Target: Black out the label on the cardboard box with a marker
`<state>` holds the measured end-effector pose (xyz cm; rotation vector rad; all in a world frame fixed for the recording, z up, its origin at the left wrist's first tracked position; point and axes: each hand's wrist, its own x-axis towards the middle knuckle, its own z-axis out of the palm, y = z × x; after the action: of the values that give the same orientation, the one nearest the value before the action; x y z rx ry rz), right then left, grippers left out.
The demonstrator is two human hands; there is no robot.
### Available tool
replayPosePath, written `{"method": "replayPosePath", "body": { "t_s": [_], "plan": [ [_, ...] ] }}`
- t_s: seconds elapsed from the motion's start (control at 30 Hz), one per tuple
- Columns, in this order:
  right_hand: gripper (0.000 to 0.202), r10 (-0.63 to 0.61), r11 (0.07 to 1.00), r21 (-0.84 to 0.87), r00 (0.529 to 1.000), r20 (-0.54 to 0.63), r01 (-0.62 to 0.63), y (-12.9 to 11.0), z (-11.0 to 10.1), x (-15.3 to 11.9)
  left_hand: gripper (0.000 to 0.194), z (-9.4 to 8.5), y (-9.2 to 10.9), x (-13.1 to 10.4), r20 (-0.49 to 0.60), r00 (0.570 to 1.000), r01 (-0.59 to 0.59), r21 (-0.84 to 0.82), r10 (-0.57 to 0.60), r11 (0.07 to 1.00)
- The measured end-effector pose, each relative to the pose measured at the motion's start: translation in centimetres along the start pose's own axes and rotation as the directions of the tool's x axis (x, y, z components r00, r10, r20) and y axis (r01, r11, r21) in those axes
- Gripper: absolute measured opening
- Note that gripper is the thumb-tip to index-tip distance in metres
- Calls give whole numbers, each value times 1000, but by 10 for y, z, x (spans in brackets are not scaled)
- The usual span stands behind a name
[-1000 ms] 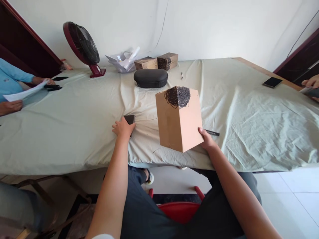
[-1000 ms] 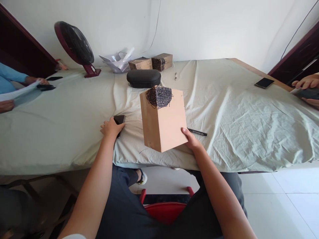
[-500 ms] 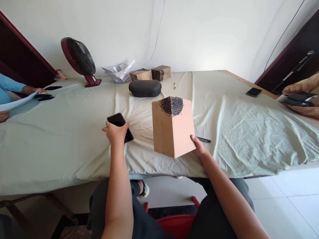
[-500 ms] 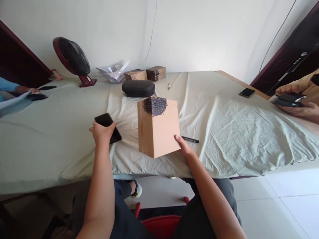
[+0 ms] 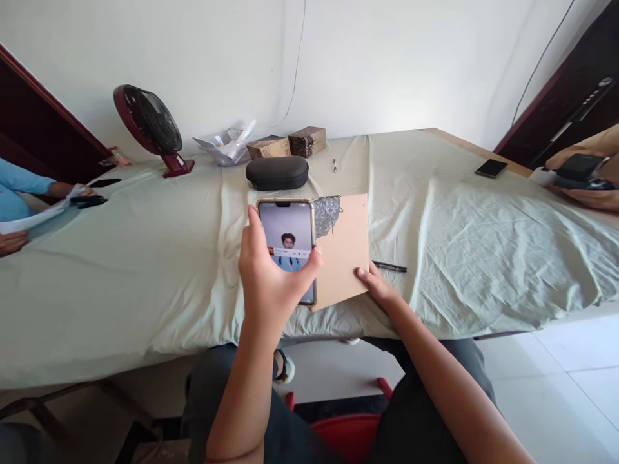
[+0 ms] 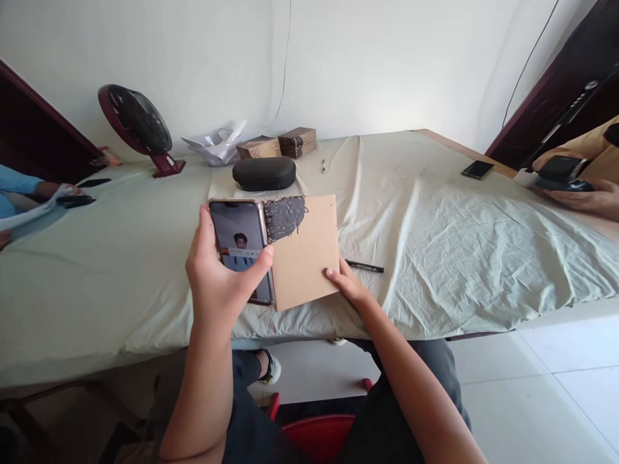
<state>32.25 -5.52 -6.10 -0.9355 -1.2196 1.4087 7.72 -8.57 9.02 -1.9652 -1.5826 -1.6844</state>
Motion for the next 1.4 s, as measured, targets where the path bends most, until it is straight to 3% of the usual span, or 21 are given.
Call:
{"method": "replayPosePath", "body": {
  "t_s": [0.33, 0.57, 0.67, 0.8, 0.87, 0.93, 1.0, 1.03, 1.27, 1.33, 1.4],
  "plan": [
    [100, -135, 974, -169, 986, 93, 149, -10, 8, 3, 105, 5, 19, -6, -13, 1000, 17, -17, -17, 1000],
    [103, -141, 972, -177, 986, 85, 155, -9, 8, 4, 104, 3, 9, -1, -3, 999, 50, -10, -50, 999],
    [102, -154, 973, -162, 985, 80, 165, -11, 10, 4, 105, -4, -15, 9, 7, 997, 72, 30, -72, 997],
    [101, -154, 977, -142, 987, 50, 160, -10, 10, 4, 104, -13, -76, 19, 37, 970, 234, 148, -242, 961],
    [101, -151, 977, -146, 988, 39, 155, -10, 9, 5, 108, -14, -112, 16, 60, 914, 374, 264, -402, 889],
    [101, -148, 977, -147, 988, 47, 153, -11, 9, 6, 112, -12, -145, 9, 122, 816, 472, 423, -565, 774],
    [102, -143, 977, -153, 988, 52, 150, -12, 9, 5, 110, -9, -172, 3, 183, 729, 464, 577, -660, 673],
    [103, -141, 976, -161, 989, 46, 146, -12, 8, 5, 107, -7, -182, 1, 191, 712, 456, 607, -676, 651],
    [102, -125, 976, -178, 992, 11, 125, -8, 7, 4, 68, 9, -220, 7, 275, 669, 390, 661, -691, 641],
    [103, -127, 976, -176, 992, 20, 128, -8, 7, 3, 65, 12, -226, 8, 257, 660, 398, 678, -707, 618],
    [102, -130, 976, -176, 991, 22, 131, -9, 8, 3, 76, 14, -231, 8, 214, 646, 423, 698, -733, 577]
  ]
}}
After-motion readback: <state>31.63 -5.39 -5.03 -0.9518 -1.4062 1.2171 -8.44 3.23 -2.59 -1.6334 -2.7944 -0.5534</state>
